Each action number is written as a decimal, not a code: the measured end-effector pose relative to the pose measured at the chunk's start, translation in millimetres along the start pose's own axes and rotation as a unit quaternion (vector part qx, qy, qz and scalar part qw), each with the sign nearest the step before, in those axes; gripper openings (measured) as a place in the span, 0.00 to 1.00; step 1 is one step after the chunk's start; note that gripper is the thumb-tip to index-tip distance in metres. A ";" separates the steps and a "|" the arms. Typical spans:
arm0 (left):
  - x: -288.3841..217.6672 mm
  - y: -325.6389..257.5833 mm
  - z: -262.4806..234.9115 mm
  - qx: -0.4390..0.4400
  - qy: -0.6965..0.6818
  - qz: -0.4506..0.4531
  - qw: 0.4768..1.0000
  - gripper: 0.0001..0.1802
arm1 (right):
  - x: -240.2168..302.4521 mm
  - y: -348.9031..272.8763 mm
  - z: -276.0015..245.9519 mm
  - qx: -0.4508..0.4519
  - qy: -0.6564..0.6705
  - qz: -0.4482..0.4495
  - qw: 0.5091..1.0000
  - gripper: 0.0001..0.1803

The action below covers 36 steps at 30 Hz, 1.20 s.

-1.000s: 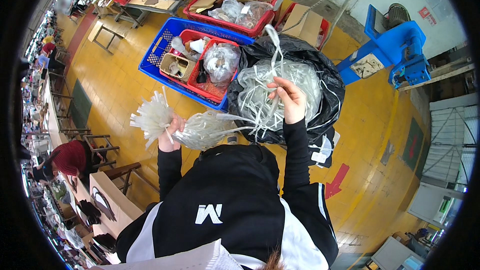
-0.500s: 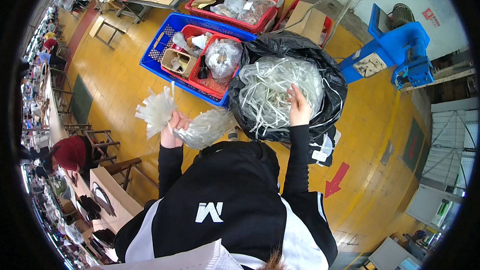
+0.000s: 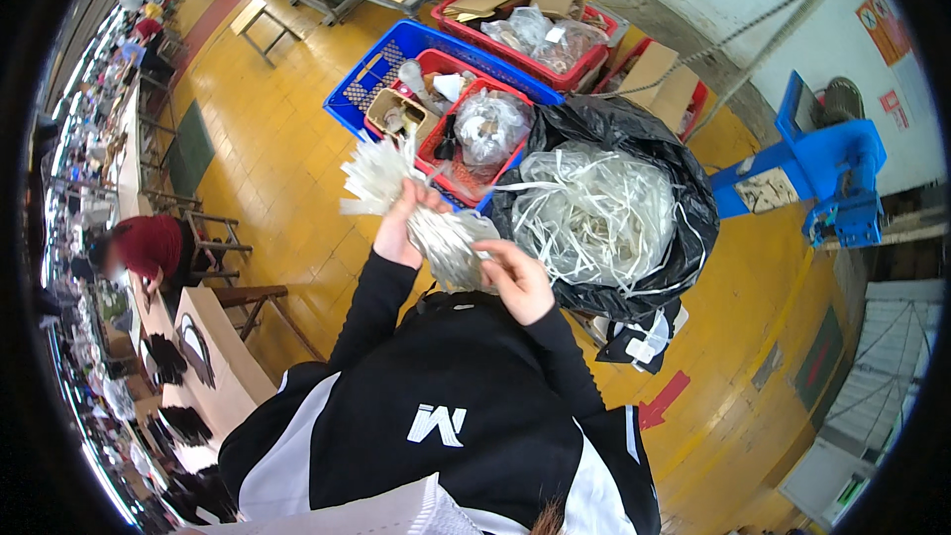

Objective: The person repeatedly picks up bundles of white plastic cable ties from a black bag, separates them by hand, and places them into a red basket. The person continues this repetitive sorting action throughout the clip.

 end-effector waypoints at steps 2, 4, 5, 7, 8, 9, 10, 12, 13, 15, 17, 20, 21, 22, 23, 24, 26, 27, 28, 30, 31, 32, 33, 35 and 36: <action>-25.4 6.1 -19.1 0.030 -0.011 0.047 0.998 0.17 | -23.2 -15.2 -8.9 0.012 0.023 0.104 0.994 0.12; -53.5 6.0 -33.1 0.060 -0.005 0.071 0.996 0.18 | -55.5 -30.8 -21.5 0.090 -0.052 0.156 0.982 0.07; -66.2 2.9 -36.0 0.043 0.017 0.084 0.995 0.18 | -73.4 -41.8 -31.1 0.110 -0.111 0.178 0.972 0.07; -84.8 0.9 -37.8 0.050 0.036 0.112 0.992 0.18 | -108.6 -65.0 -55.2 0.117 -0.180 0.235 0.948 0.08; -93.6 -1.2 -39.2 0.053 0.044 0.125 0.990 0.18 | -123.4 -76.6 -67.0 0.106 -0.188 0.274 0.937 0.09; -99.8 -2.0 -41.9 0.055 0.042 0.133 0.989 0.18 | -131.3 -85.6 -80.6 0.088 -0.255 0.302 0.914 0.08; -105.8 -4.3 -45.4 0.049 0.045 0.147 0.987 0.18 | -137.0 -93.4 -94.5 0.066 -0.322 0.328 0.886 0.08; -117.9 -9.8 -50.8 0.036 0.051 0.172 0.983 0.18 | -159.3 -112.2 -118.9 0.004 -0.303 0.414 0.858 0.08; -121.9 -11.1 -52.2 0.039 0.047 0.185 0.981 0.17 | -170.3 -120.8 -126.4 0.002 -0.288 0.467 0.836 0.08; -128.8 -11.9 -55.7 0.033 0.037 0.201 0.978 0.17 | -197.9 -144.9 -142.8 -0.021 -0.225 0.546 0.807 0.08; -133.4 -13.1 -60.1 0.018 0.025 0.215 0.976 0.18 | -227.6 -163.9 -157.5 0.000 -0.237 0.603 0.761 0.09; -141.8 -16.2 -59.6 0.052 -0.023 0.226 0.973 0.18 | -256.1 -188.7 -174.3 0.004 -0.241 0.651 0.720 0.12; -145.7 -22.2 -59.8 0.053 -0.008 0.232 0.971 0.18 | -263.3 -192.3 -178.1 0.014 -0.254 0.656 0.711 0.12; -145.8 -20.3 -60.1 0.054 -0.011 0.229 0.972 0.18 | -267.1 -196.9 -181.7 0.015 -0.262 0.661 0.703 0.12; -145.3 -18.3 -60.8 0.056 -0.014 0.225 0.973 0.18 | -282.3 -206.0 -189.2 0.023 -0.253 0.665 0.703 0.13; -146.2 -21.1 -61.7 0.052 -0.011 0.226 0.973 0.18 | -265.5 -189.6 -177.6 0.051 -0.294 0.642 0.706 0.13; -150.6 -22.1 -65.6 0.018 0.012 0.252 0.967 0.15 | -275.0 -189.4 -187.6 0.077 -0.382 0.578 0.717 0.13; -149.1 -16.7 -72.2 0.006 0.025 0.265 0.964 0.13 | -305.5 -210.7 -212.4 0.073 -0.437 0.539 0.716 0.14; -145.5 -13.5 -90.6 0.006 -0.052 0.245 0.968 0.09 | -327.8 -222.0 -231.2 -0.007 -0.354 0.507 0.785 0.18; -177.0 -52.8 -100.3 -0.113 0.105 0.321 0.935 0.14 | -249.3 -161.5 -183.8 0.005 -0.444 0.403 0.800 0.24; -196.0 -66.6 -139.0 -0.197 0.097 0.347 0.912 0.15 | -238.9 -151.7 -180.3 -0.001 -0.450 0.355 0.819 0.22; -213.2 -81.8 -125.0 -0.229 0.133 0.343 0.901 0.07 | -223.5 -142.6 -174.4 -0.024 -0.422 0.328 0.845 0.19; -246.8 -103.4 -161.8 -0.125 0.090 0.336 0.929 0.09 | -205.5 -129.0 -167.2 -0.050 -0.397 0.307 0.864 0.17; -320.7 -169.3 -204.1 -0.204 0.142 0.451 0.857 0.17 | -199.4 -114.1 -167.1 -0.078 -0.384 0.293 0.872 0.16; -352.3 -213.6 -216.9 -0.284 0.192 0.518 0.783 0.21 | -194.4 -104.8 -167.7 -0.106 -0.371 0.248 0.888 0.15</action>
Point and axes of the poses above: each hand's wrist, its own y-axis towards the middle knuckle, its own z-axis out of the palm, x = y × z, the point moved 7 cm from there along y, towards the middle knuckle, and after that the axes turned 5 degrees about x, right-handed, at the moved point
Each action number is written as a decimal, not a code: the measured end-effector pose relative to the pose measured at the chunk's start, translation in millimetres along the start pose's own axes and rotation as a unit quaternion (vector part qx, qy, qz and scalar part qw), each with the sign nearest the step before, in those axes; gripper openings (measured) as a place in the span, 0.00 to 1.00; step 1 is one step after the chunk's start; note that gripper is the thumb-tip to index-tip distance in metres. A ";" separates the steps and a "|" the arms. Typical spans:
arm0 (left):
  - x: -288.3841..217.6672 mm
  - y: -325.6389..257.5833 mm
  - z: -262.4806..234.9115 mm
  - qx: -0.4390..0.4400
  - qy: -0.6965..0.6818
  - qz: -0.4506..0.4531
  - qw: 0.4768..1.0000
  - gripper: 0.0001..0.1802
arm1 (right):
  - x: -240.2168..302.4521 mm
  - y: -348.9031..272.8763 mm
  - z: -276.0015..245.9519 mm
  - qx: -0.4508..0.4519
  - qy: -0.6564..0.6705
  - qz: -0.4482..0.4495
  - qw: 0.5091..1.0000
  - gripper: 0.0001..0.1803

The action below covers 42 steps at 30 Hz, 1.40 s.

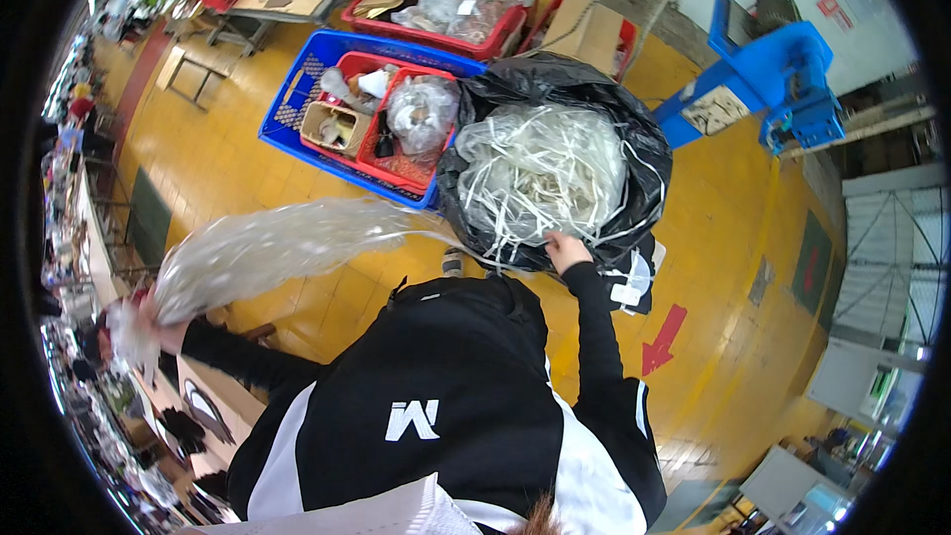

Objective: The person repeatedly picks up bundles of white plastic cable ties from a black bag, separates them by hand, and places them into a red basket. The person continues this repetitive sorting action throughout the clip.

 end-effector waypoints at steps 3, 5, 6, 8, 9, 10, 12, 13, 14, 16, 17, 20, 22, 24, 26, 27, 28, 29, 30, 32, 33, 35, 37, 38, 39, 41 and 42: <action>-76.2 1.9 -22.3 -0.046 0.035 0.127 0.990 0.07 | 14.5 27.5 -1.7 -0.064 0.020 -0.028 0.997 0.13; -98.2 13.0 -31.9 0.036 -0.055 0.167 0.984 0.11 | -6.5 59.7 11.6 -0.136 -0.018 -0.060 0.989 0.11; -95.1 26.2 -50.6 0.098 -0.169 0.159 0.968 0.10 | -14.8 70.9 18.5 -0.192 -0.059 -0.074 0.977 0.10; -72.9 25.7 -36.3 0.131 -0.136 0.127 0.974 0.10 | -40.8 89.0 29.2 -0.215 -0.147 -0.028 0.965 0.09; -63.4 7.6 -14.6 0.056 -0.073 0.133 0.987 0.10 | -45.8 93.9 29.8 -0.225 -0.191 -0.007 0.956 0.08; -63.8 -15.8 12.3 -0.016 -0.015 0.129 0.991 0.10 | -39.2 100.1 32.8 -0.193 -0.175 0.005 0.966 0.08; -53.9 -52.2 58.2 -0.044 0.006 0.075 0.996 0.11 | -10.6 105.0 32.7 -0.124 -0.142 0.022 0.982 0.07; -31.7 -61.5 67.1 0.010 -0.032 0.002 0.999 0.11 | 20.6 96.4 20.4 -0.179 -0.126 -0.057 0.974 0.06; -4.7 -72.5 79.0 0.065 -0.065 -0.081 0.992 0.10 | 32.9 91.6 11.2 -0.183 -0.041 -0.084 0.979 0.07; 45.0 -116.9 111.6 0.053 -0.081 -0.150 0.984 0.11 | 63.6 75.7 -8.8 -0.185 0.068 -0.137 0.971 0.10; 66.0 -142.8 130.2 0.083 -0.072 -0.204 0.973 0.11 | 70.1 71.7 -15.2 -0.189 0.100 -0.141 0.967 0.10; 104.4 -201.8 181.3 0.207 -0.143 -0.318 0.914 0.11 | 75.0 64.4 -44.5 -0.203 0.198 -0.135 0.949 0.11; 110.4 -223.7 203.9 0.233 -0.151 -0.344 0.897 0.12 | 78.5 56.0 -71.3 -0.210 0.267 -0.116 0.933 0.11; 114.7 -238.0 219.6 0.254 -0.155 -0.374 0.878 0.12 | 103.8 33.2 -108.5 -0.245 0.354 -0.159 0.888 0.12; 119.9 -248.5 232.1 0.273 -0.156 -0.404 0.859 0.13 | 119.2 10.2 -140.9 -0.276 0.374 -0.156 0.872 0.13; 122.7 -254.5 239.0 0.292 -0.145 -0.413 0.850 0.13 | 128.1 -1.2 -152.8 -0.277 0.409 -0.171 0.853 0.13; 125.9 -261.4 244.0 0.311 -0.138 -0.424 0.840 0.12 | 135.4 -11.8 -162.3 -0.277 0.443 -0.188 0.832 0.13; 130.2 -269.4 248.1 0.330 -0.130 -0.434 0.828 0.12 | 139.4 -20.0 -169.1 -0.279 0.440 -0.203 0.829 0.13; 133.5 -277.6 252.7 0.348 -0.122 -0.444 0.816 0.12 | 143.5 -28.3 -175.1 -0.281 0.437 -0.218 0.826 0.13; 138.5 -296.3 260.7 0.370 -0.113 -0.471 0.793 0.13 | 151.2 -41.3 -179.7 -0.291 0.443 -0.210 0.822 0.13; 142.0 -306.4 261.8 0.376 -0.100 -0.483 0.785 0.13 | 154.2 -44.4 -180.0 -0.292 0.452 -0.227 0.812 0.13; 143.9 -328.2 268.9 0.374 -0.098 -0.526 0.757 0.15 | 163.1 -51.5 -178.7 -0.290 0.454 -0.243 0.807 0.13; 154.7 -352.1 271.3 0.382 -0.141 -0.575 0.710 0.12 | 183.7 -57.8 -169.0 -0.252 0.418 -0.232 0.841 0.13; 154.7 -363.5 277.4 0.385 -0.162 -0.597 0.685 0.11 | 195.9 -59.6 -159.1 -0.224 0.395 -0.234 0.859 0.13; 157.4 -371.9 279.5 0.370 -0.121 -0.601 0.698 0.12 | 206.4 -58.0 -144.1 -0.189 0.360 -0.230 0.884 0.14; 161.5 -382.8 289.5 0.341 -0.078 -0.614 0.707 0.14 | 239.2 -56.1 -113.2 -0.143 0.238 -0.268 0.923 0.17; 167.6 -383.8 289.9 0.373 -0.063 -0.598 0.707 0.17 | 260.0 -57.8 -98.7 -0.134 0.149 -0.307 0.930 0.20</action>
Point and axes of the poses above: each hand's wrist, its own y-axis towards the middle knuckle, its own z-axis out of the palm, x = y × z, the point moved 7 cm from there along y, towards the middle knuckle, and after that the axes turned 5 degrees about x, right-handed, at the moved point
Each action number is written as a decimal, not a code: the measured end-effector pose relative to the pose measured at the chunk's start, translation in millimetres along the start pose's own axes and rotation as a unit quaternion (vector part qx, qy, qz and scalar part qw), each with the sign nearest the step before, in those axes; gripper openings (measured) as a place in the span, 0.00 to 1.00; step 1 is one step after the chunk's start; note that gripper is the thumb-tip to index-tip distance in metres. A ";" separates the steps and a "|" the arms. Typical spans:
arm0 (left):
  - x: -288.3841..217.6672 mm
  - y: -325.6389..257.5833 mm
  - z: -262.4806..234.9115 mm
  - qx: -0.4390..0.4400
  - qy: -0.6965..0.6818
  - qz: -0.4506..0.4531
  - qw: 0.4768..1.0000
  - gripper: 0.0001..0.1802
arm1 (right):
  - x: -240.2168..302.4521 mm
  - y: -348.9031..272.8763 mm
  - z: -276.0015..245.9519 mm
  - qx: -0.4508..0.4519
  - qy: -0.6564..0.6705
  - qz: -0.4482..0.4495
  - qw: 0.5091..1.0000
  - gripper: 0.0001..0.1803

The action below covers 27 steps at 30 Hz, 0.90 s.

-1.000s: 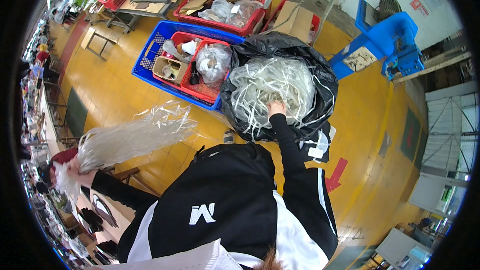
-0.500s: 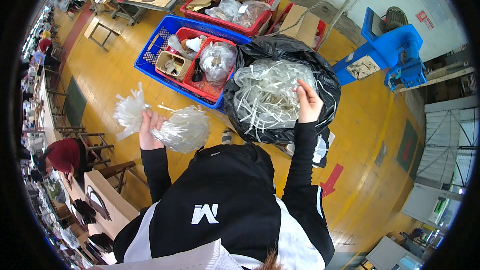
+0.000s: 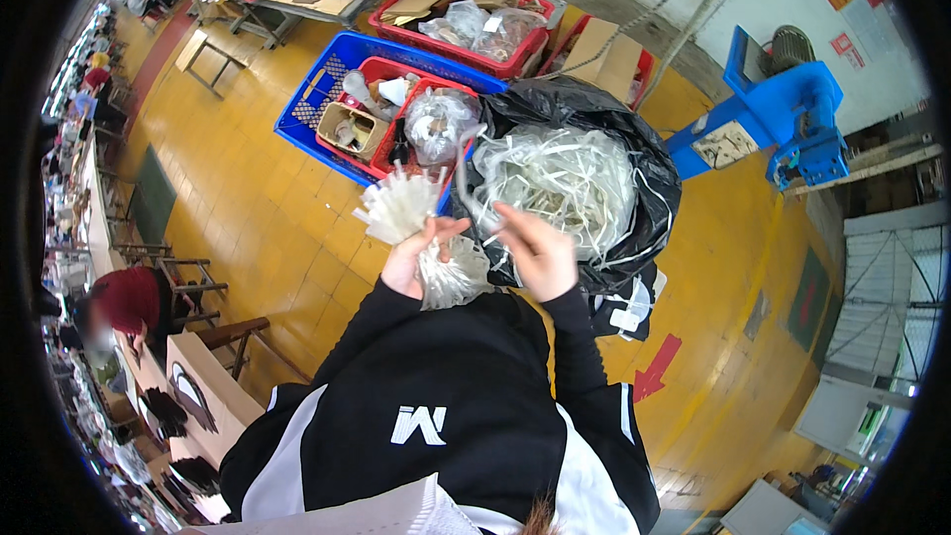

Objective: The person repeatedly picks up bundles of white plastic cable ties from a black bag, separates them by hand, and places them into a red basket. The person continues this repetitive sorting action throughout the clip.

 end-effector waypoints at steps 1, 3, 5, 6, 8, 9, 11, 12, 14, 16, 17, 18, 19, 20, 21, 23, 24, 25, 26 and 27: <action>2.8 4.8 -6.0 -0.023 -0.015 0.014 1.000 0.17 | -1.5 -1.5 19.2 0.028 -0.014 0.023 0.999 0.23; -2.1 12.1 -6.8 -0.016 -0.057 0.018 0.998 0.18 | -5.1 -8.5 46.7 0.084 -0.025 0.032 0.996 0.27; -11.9 11.9 -18.8 -0.057 -0.115 0.032 0.991 0.18 | 1.2 -13.7 56.3 0.099 -0.047 0.010 0.994 0.22; -17.8 11.4 -25.9 -0.078 -0.144 0.040 0.986 0.17 | 1.6 -16.0 59.5 0.111 -0.040 -0.001 0.993 0.19; -50.8 6.0 -40.9 -0.102 -0.089 0.112 0.984 0.13 | -4.9 -21.4 62.3 0.158 -0.009 0.039 0.987 0.17; -63.9 4.0 -50.0 -0.098 -0.086 0.137 0.982 0.12 | -8.7 -24.6 63.4 0.184 0.007 0.058 0.981 0.15; -88.9 -1.5 -68.9 -0.105 -0.072 0.186 0.974 0.12 | -13.5 -31.6 63.0 0.195 0.022 0.080 0.977 0.12; -100.0 -4.4 -78.6 -0.115 -0.062 0.210 0.969 0.12 | -16.4 -36.1 62.7 0.201 0.037 0.095 0.974 0.12; -123.1 -10.2 -95.5 -0.115 -0.036 0.254 0.960 0.10 | -21.2 -44.9 66.8 0.235 0.029 0.061 0.970 0.09; -144.1 -19.2 -105.3 -0.119 -0.028 0.298 0.947 0.11 | -39.0 -59.3 75.3 0.269 0.024 0.069 0.960 0.09; -152.1 -25.6 -106.5 -0.140 -0.027 0.306 0.941 0.11 | -41.7 -62.1 74.8 0.281 0.034 0.104 0.954 0.09; -159.9 -30.8 -110.5 -0.144 -0.038 0.322 0.935 0.11 | -44.4 -64.6 74.7 0.293 0.043 0.139 0.945 0.10; -166.3 -36.0 -114.5 -0.147 -0.050 0.338 0.928 0.11 | -50.6 -68.6 74.2 0.301 0.036 0.137 0.943 0.10; -172.5 -38.6 -117.7 -0.146 -0.063 0.350 0.923 0.11 | -58.8 -72.8 72.6 0.303 0.031 0.152 0.940 0.10; -177.4 -40.7 -124.0 -0.137 -0.071 0.359 0.920 0.11 | -67.3 -76.1 70.7 0.293 0.035 0.163 0.941 0.10; -185.5 -49.1 -129.7 -0.142 -0.078 0.380 0.911 0.10 | -78.6 -77.7 68.0 0.293 0.032 0.197 0.935 0.10; -189.2 -53.1 -131.7 -0.143 -0.080 0.390 0.906 0.10 | -85.1 -78.2 66.1 0.302 0.023 0.219 0.927 0.10; -192.9 -56.4 -132.0 -0.156 -0.080 0.397 0.901 0.09 | -89.0 -78.7 64.5 0.308 0.015 0.243 0.920 0.10; -194.5 -59.6 -132.1 -0.145 -0.087 0.406 0.898 0.09 | -88.9 -75.2 62.0 0.292 -0.017 0.229 0.929 0.10; -195.7 -63.7 -132.7 -0.133 -0.093 0.413 0.896 0.09 | -88.1 -71.6 60.2 0.274 -0.048 0.215 0.936 0.10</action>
Point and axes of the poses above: each hand's wrist, its own y-axis towards the middle knuckle, its own z-axis out of the palm, x = y × z, the point moved 7 cm from there along y, towards the middle knuckle, and after that the axes turned 5 degrees about x, right-handed, at the moved point
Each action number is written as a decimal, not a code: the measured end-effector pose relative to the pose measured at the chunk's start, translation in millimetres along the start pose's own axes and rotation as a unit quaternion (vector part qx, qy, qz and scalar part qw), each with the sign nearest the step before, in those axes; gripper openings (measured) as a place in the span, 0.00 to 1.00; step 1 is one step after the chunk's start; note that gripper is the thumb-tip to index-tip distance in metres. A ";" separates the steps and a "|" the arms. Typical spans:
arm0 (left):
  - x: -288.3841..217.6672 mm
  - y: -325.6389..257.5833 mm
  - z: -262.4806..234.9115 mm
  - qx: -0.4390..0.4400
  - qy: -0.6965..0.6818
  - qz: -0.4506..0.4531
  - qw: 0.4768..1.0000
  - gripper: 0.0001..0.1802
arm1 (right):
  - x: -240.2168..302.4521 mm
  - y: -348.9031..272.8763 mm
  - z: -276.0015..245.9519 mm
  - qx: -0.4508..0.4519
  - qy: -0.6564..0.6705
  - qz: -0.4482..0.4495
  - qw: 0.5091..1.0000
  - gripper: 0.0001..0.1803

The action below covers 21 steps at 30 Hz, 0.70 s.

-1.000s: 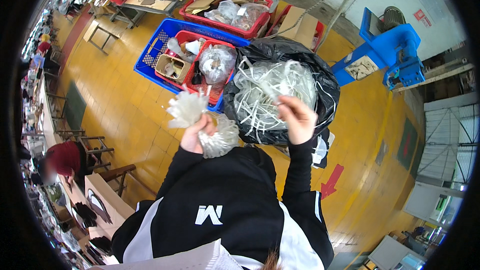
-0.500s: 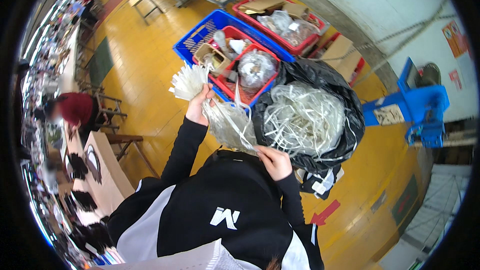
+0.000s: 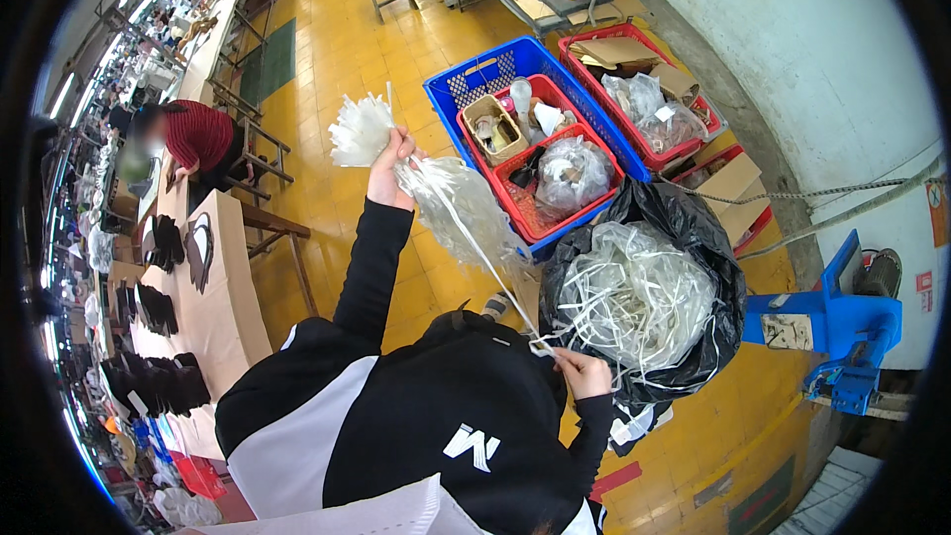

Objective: The person repeatedly picks up bundles of white plastic cable ties from a black bag, separates them by hand, and places them into a red basket. The person continues this repetitive sorting action throughout the clip.

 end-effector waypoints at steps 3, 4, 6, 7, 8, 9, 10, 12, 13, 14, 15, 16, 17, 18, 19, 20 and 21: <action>0.1 -3.9 1.0 0.013 -0.011 -0.005 1.000 0.09 | -13.8 7.3 -22.3 -0.176 -0.049 -0.155 0.971 0.07; 2.5 -6.6 -0.2 -0.001 0.003 -0.006 1.000 0.09 | -28.0 12.0 -32.8 -0.195 -0.006 -0.092 0.976 0.09; 11.4 -12.9 -1.0 -0.012 0.030 -0.017 0.999 0.10 | -31.8 17.2 -51.9 -0.246 0.132 -0.020 0.960 0.12; 19.0 -19.5 3.3 -0.011 0.026 -0.041 0.999 0.10 | -20.9 19.5 -63.6 -0.278 0.225 -0.010 0.934 0.13; 27.7 -28.0 11.1 -0.009 0.021 -0.066 0.998 0.11 | -4.0 22.6 -70.7 -0.286 0.289 -0.022 0.913 0.14; 37.3 -34.0 18.0 -0.003 0.016 -0.092 0.996 0.11 | 13.7 24.9 -76.6 -0.296 0.352 -0.036 0.887 0.15; 52.0 -35.6 14.7 0.069 -0.008 -0.102 0.992 0.11 | 35.6 30.2 -79.2 -0.295 0.351 -0.071 0.886 0.16; 84.0 -49.4 18.5 0.083 0.012 -0.171 0.982 0.12 | 72.7 39.3 -76.1 -0.291 0.308 -0.131 0.896 0.15; 99.0 -57.5 23.6 0.088 0.028 -0.202 0.975 0.12 | 93.0 43.4 -70.0 -0.282 0.259 -0.158 0.910 0.14; 110.2 -66.3 31.6 0.105 0.030 -0.224 0.969 0.12 | 109.8 48.9 -61.6 -0.244 0.207 -0.177 0.931 0.11; 119.1 -75.4 37.4 0.119 0.035 -0.244 0.962 0.13 | 136.7 49.5 -54.5 -0.225 0.093 -0.197 0.950 0.09; 127.4 -82.1 39.7 0.120 0.033 -0.259 0.958 0.16 | 150.6 51.3 -43.8 -0.182 0.056 -0.183 0.965 0.07; 134.5 -86.8 40.6 0.107 0.032 -0.264 0.958 0.16 | 153.0 54.4 -33.4 -0.183 0.020 -0.219 0.958 0.09; 140.9 -90.8 41.2 0.094 0.031 -0.270 0.958 0.17 | 151.8 54.4 -26.5 -0.172 -0.004 -0.215 0.961 0.08; 143.6 -94.0 37.9 0.075 0.031 -0.272 0.959 0.18 | 152.5 54.0 -19.6 -0.154 -0.026 -0.213 0.964 0.08; 146.2 -95.1 36.6 0.076 0.025 -0.278 0.957 0.18 | 153.3 52.9 -15.5 -0.132 -0.063 -0.203 0.968 0.08; 149.1 -95.1 35.1 0.076 0.019 -0.283 0.956 0.17 | 155.1 50.8 -12.8 -0.108 -0.099 -0.193 0.970 0.08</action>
Point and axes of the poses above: each hand's wrist, its own y-axis towards the middle knuckle, its own z-axis out of the palm, x = y × z, the point moved 7 cm from there along y, towards the middle knuckle, and after that the axes turned 5 degrees about x, right-handed, at the moved point
